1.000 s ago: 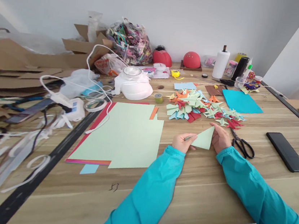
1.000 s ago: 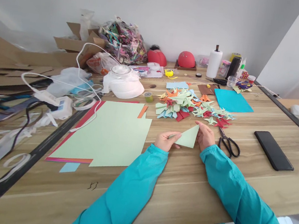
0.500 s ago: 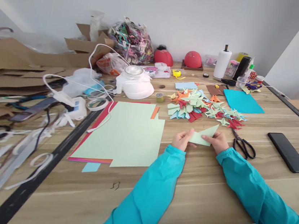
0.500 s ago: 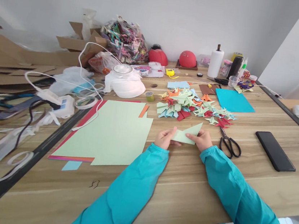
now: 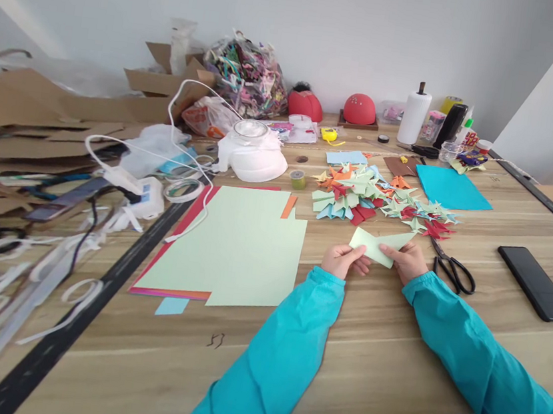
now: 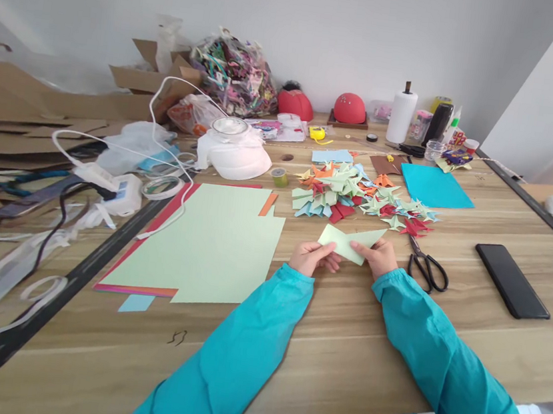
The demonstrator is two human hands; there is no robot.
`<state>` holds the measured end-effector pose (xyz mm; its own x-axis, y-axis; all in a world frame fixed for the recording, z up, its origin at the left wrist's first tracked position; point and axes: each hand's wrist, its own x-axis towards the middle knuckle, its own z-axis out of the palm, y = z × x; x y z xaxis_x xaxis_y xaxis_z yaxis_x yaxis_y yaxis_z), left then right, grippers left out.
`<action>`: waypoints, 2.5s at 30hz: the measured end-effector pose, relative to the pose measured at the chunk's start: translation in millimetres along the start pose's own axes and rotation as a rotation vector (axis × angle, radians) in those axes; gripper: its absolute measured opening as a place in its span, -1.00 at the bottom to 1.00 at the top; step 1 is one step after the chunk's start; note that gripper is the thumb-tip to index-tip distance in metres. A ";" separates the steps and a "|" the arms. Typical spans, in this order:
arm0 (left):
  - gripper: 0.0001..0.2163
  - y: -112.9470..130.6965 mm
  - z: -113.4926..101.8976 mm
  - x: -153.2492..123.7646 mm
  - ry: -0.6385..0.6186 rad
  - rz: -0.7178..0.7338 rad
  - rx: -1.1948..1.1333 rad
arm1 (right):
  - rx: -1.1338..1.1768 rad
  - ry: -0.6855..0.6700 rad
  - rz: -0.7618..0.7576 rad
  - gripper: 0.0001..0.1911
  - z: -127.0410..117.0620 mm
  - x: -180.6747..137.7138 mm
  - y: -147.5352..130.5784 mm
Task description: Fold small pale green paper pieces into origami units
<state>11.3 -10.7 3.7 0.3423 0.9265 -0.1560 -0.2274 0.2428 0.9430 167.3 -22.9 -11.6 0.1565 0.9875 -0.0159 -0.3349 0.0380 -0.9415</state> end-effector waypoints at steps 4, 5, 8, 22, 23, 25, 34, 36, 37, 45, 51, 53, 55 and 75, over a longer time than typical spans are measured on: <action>-0.61 2.6 0.5 -0.6 0.040 0.002 -0.044 | 0.004 -0.015 -0.010 -0.68 -0.4 -0.6 0.0; -0.62 2.8 0.0 -0.4 0.069 0.017 -0.039 | 0.006 -0.015 -0.007 -0.68 -0.6 -0.6 0.0; -0.66 3.5 -2.4 -0.1 0.148 0.086 0.044 | -0.001 -0.025 0.014 -0.68 -0.9 -0.5 -0.3; -0.47 4.3 -1.6 0.2 0.117 0.043 -0.033 | -0.028 -0.026 0.018 -0.70 -3.9 2.0 1.4; -0.50 4.0 -1.8 0.1 0.101 0.044 -0.021 | -0.028 -0.040 0.020 -0.70 -4.4 2.1 1.3; -0.57 2.7 -2.1 -0.4 0.060 0.042 0.050 | -0.041 -0.087 0.041 -0.71 -5.4 2.2 0.9; -0.69 -3.3 -8.7 5.1 -0.151 -0.139 0.204 | -0.114 -0.162 0.065 -0.72 -10.0 3.2 0.9; -0.70 -3.7 -9.8 6.1 -0.179 -0.143 0.193 | -0.125 -0.149 0.071 -0.71 -8.7 2.6 -0.3; -0.70 -4.0 -9.8 6.3 -0.178 -0.135 0.187 | -0.132 -0.137 0.070 -0.71 -7.4 1.8 -1.4; -0.68 -5.9 -3.4 2.6 -0.062 -0.001 0.189 | -0.326 -0.246 0.013 -0.59 5.5 -6.2 -9.9; -0.65 -7.4 -2.7 2.0 -0.056 0.021 0.194 | -0.450 -0.235 0.015 -0.70 -0.1 -4.4 -6.1; -0.65 -7.5 -2.4 2.1 -0.057 0.022 0.191 | -0.445 -0.249 0.026 -0.70 -1.0 -4.0 -6.2; -0.65 -7.0 -2.0 1.7 -0.055 0.026 0.189 | -0.425 -0.257 0.039 -0.69 -0.8 -4.0 -7.0; -0.64 -6.6 -1.9 -0.1 -0.107 0.011 0.180 | -0.379 -0.258 0.054 -0.72 4.0 -7.2 -14.1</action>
<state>11.0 -11.9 -3.1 0.4374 0.8909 -0.1223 -0.0685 0.1686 0.9833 167.2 -29.9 3.1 -0.1045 0.9941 -0.0291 0.0352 -0.0256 -0.9991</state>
